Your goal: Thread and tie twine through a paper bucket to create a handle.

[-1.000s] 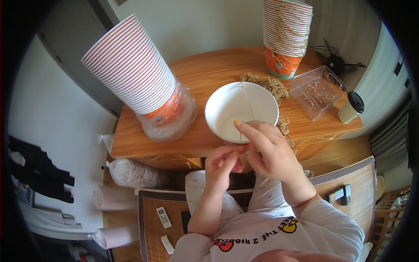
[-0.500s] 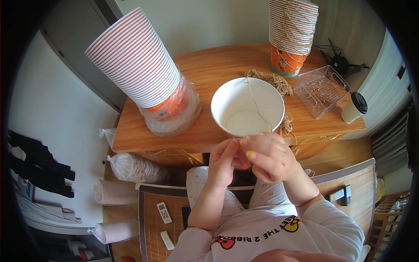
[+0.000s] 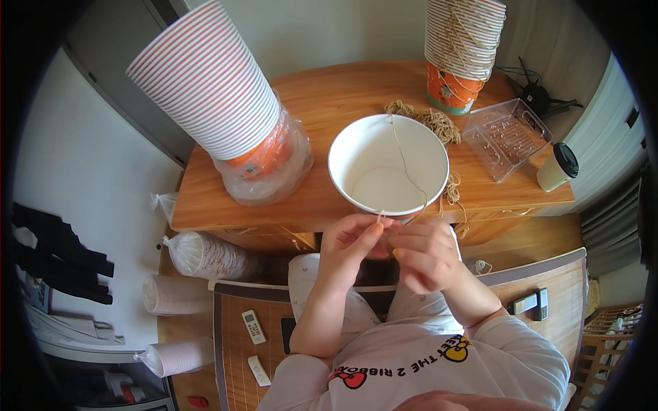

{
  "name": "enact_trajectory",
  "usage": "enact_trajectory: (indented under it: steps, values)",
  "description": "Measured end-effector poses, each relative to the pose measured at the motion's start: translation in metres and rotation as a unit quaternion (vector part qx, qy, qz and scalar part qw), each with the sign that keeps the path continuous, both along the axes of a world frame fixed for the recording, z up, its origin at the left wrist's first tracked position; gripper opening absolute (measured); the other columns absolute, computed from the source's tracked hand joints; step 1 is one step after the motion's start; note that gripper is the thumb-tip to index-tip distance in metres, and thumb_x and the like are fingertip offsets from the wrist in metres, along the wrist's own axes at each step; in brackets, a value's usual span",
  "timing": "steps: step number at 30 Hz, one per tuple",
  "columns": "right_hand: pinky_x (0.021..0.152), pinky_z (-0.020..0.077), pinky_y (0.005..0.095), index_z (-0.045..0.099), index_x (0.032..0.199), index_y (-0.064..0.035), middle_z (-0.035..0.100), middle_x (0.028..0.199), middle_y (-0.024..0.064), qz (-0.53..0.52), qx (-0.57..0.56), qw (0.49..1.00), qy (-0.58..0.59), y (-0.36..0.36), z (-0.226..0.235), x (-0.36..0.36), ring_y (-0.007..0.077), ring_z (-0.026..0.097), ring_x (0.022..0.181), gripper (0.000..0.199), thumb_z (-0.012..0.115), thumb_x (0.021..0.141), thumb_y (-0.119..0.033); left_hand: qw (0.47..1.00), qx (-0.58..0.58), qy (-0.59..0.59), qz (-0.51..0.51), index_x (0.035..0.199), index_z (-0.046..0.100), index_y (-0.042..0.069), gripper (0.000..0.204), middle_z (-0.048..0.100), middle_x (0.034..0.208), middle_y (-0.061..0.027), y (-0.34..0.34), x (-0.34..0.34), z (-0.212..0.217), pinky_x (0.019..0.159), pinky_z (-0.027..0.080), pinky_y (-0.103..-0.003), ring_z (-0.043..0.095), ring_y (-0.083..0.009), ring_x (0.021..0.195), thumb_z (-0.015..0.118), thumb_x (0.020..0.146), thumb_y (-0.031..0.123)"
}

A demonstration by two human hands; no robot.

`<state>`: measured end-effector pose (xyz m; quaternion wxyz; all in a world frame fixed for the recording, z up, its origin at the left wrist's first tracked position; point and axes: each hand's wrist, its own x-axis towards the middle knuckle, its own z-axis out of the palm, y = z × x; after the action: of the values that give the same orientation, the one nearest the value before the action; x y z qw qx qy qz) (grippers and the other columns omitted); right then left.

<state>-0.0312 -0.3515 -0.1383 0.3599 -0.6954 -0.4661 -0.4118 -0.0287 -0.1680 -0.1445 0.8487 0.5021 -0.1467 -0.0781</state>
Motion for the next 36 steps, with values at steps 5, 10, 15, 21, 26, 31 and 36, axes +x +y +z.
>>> enact_trajectory:
  steps: [5, 10, 15, 21, 26, 31, 36]
  values:
    - [0.065, 0.0425, 0.0336, 0.062, 0.102, -0.0049, 0.066, 0.094, 0.0072, -0.1, 0.106, 0.988, 0.05, 0.011, -0.015, -0.008, 0.0229, 0.058, 0.072, 0.042, 0.066, 0.062, 0.006, 0.993, 0.073, -0.069, 0.055, 0.107, 0.066, -0.003, 0.018, 0.071, 0.104, -0.0121, -0.001, -0.008, 0.004, 0.062, 0.054, -0.022, 0.063, -0.0075, 0.074, 0.058, 0.097, 0.01]
    - [0.066, 0.0428, 0.0336, 0.062, 0.102, -0.0048, 0.067, 0.093, 0.0066, -0.11, 0.099, 0.981, 0.129, 0.016, -0.018, -0.001, 0.023, 0.06, 0.075, 0.04, 0.068, 0.064, 0.005, 0.977, 0.133, -0.112, 0.126, 0.102, 0.066, -0.005, 0.015, 0.072, 0.099, -0.0126, 0.0, -0.011, -0.001, 0.065, 0.054, -0.022, 0.064, -0.0087, 0.075, 0.06, 0.095, 0.006]
    - [0.069, 0.0439, 0.0354, 0.062, 0.104, -0.0039, 0.067, 0.088, 0.0067, -0.087, 0.049, 0.976, 0.194, 0.015, -0.025, -0.001, 0.0248, 0.062, 0.078, 0.037, 0.072, 0.068, -0.001, 0.942, 0.199, -0.194, 0.187, 0.096, 0.067, -0.003, 0.008, 0.07, 0.099, -0.0126, 0.0, -0.006, -0.004, 0.068, 0.053, -0.025, 0.065, -0.0152, 0.08, 0.065, 0.089, 0.001]
    - [0.07, 0.0455, 0.0371, 0.061, 0.103, -0.0023, 0.066, 0.088, 0.0083, -0.07, 0.071, 0.96, 0.262, 0.014, -0.029, -0.004, 0.028, 0.062, 0.079, 0.033, 0.072, 0.072, -0.003, 0.912, 0.239, -0.242, 0.227, 0.092, 0.067, 0.0, 0.008, 0.065, 0.094, -0.0082, -0.005, -0.001, -0.011, 0.072, 0.051, -0.027, 0.063, -0.0176, 0.086, 0.07, 0.084, -0.001]
    - [0.069, 0.0461, 0.0368, 0.061, 0.102, -0.0019, 0.065, 0.09, 0.009, -0.042, 0.08, 0.952, 0.292, 0.013, -0.026, -0.003, 0.0283, 0.062, 0.08, 0.031, 0.071, 0.073, -0.002, 0.92, 0.228, -0.215, 0.235, 0.091, 0.067, 0.0, 0.009, 0.065, 0.094, -0.0081, -0.003, -0.001, -0.021, 0.074, 0.049, -0.025, 0.062, -0.0175, 0.085, 0.071, 0.083, -0.002]
    - [0.067, 0.045, 0.0353, 0.06, 0.099, -0.0024, 0.065, 0.089, 0.0084, -0.01, 0.169, 0.925, 0.34, 0.019, -0.029, -0.01, 0.0267, 0.06, 0.078, 0.03, 0.072, 0.072, -0.001, 0.968, 0.111, -0.138, 0.18, 0.094, 0.067, -0.001, 0.011, 0.067, 0.097, -0.0108, -0.009, -0.006, -0.023, 0.073, 0.05, -0.027, 0.063, -0.0171, 0.089, 0.07, 0.084, -0.004]
    - [0.064, 0.0422, 0.0345, 0.06, 0.099, -0.0035, 0.064, 0.086, 0.0071, 0.003, 0.113, 0.956, 0.27, 0.014, -0.027, -0.01, 0.0245, 0.055, 0.07, 0.03, 0.072, 0.071, -0.001, 0.977, 0.069, -0.111, 0.168, 0.096, 0.066, -0.002, 0.01, 0.067, 0.099, -0.0129, -0.016, -0.014, -0.021, 0.078, 0.054, -0.029, 0.065, -0.0191, 0.09, 0.067, 0.087, -0.005]
